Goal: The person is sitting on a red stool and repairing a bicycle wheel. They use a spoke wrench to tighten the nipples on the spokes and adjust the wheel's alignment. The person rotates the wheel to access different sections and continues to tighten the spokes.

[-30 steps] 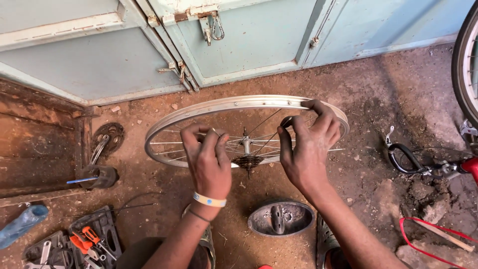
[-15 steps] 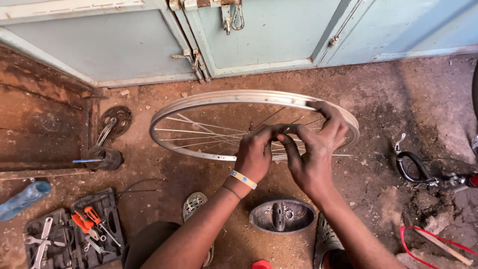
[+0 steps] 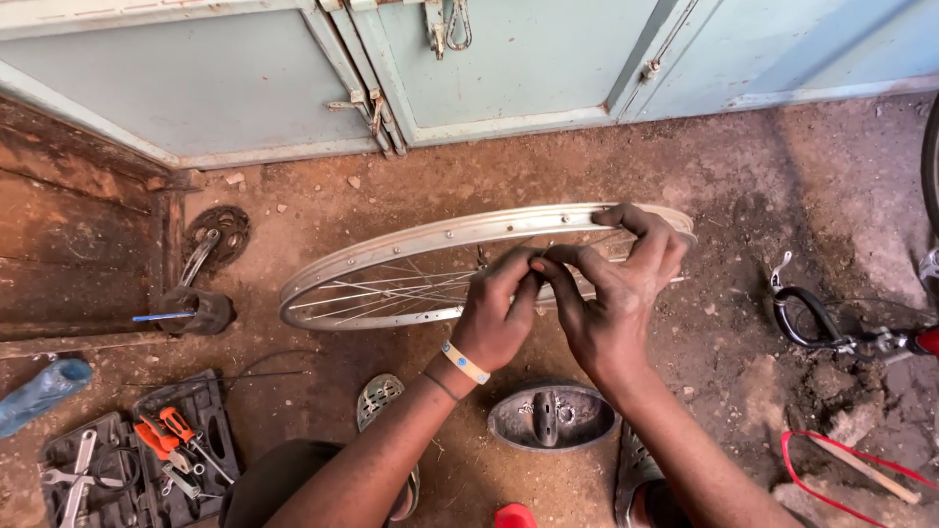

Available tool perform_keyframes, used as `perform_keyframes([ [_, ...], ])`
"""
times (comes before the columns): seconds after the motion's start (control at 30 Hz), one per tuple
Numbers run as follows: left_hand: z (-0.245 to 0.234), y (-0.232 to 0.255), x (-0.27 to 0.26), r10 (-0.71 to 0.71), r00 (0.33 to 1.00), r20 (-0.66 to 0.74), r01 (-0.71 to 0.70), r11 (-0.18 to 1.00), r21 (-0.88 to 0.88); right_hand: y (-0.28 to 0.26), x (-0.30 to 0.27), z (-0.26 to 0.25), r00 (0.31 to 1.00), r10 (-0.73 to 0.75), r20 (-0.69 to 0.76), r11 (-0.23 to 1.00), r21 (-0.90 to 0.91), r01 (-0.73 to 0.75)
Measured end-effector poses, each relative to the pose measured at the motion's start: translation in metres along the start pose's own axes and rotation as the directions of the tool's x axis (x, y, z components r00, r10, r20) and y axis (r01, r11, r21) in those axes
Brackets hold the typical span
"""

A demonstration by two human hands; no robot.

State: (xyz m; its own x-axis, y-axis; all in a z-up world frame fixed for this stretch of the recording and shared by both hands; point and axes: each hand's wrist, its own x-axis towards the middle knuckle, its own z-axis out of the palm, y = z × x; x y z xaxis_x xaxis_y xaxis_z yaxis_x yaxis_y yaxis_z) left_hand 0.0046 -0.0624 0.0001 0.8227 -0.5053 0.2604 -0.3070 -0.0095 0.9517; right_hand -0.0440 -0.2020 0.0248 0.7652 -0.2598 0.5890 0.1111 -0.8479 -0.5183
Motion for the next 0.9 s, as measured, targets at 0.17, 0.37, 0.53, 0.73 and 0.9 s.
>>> perform_keyframes([
  [0.17,-0.006,0.011,0.002,0.139,0.974,-0.177,-0.099,0.971,0.219,-0.012,0.014,-0.014,0.992,-0.107,0.065,0.987,0.129,0.098],
  [0.37,-0.005,0.006,-0.001,0.186,0.922,-0.339,-0.024,0.903,0.428,-0.006,0.017,-0.039,0.932,-0.290,0.217,0.922,0.325,0.211],
  [0.53,-0.026,-0.004,0.006,0.174,0.956,-0.238,-0.063,0.910,0.411,-0.001,-0.016,-0.038,0.952,-0.249,0.177,0.940,0.283,0.193],
  [0.73,-0.034,0.000,0.011,0.173,0.975,-0.136,-0.138,0.962,0.235,0.057,-0.172,0.022,0.472,0.013,0.881,0.952,0.133,-0.275],
  [0.9,-0.018,-0.010,0.013,0.180,0.980,-0.084,-0.158,0.963,0.219,0.163,-0.355,0.092,0.013,0.340,0.940,0.924,-0.331,-0.190],
])
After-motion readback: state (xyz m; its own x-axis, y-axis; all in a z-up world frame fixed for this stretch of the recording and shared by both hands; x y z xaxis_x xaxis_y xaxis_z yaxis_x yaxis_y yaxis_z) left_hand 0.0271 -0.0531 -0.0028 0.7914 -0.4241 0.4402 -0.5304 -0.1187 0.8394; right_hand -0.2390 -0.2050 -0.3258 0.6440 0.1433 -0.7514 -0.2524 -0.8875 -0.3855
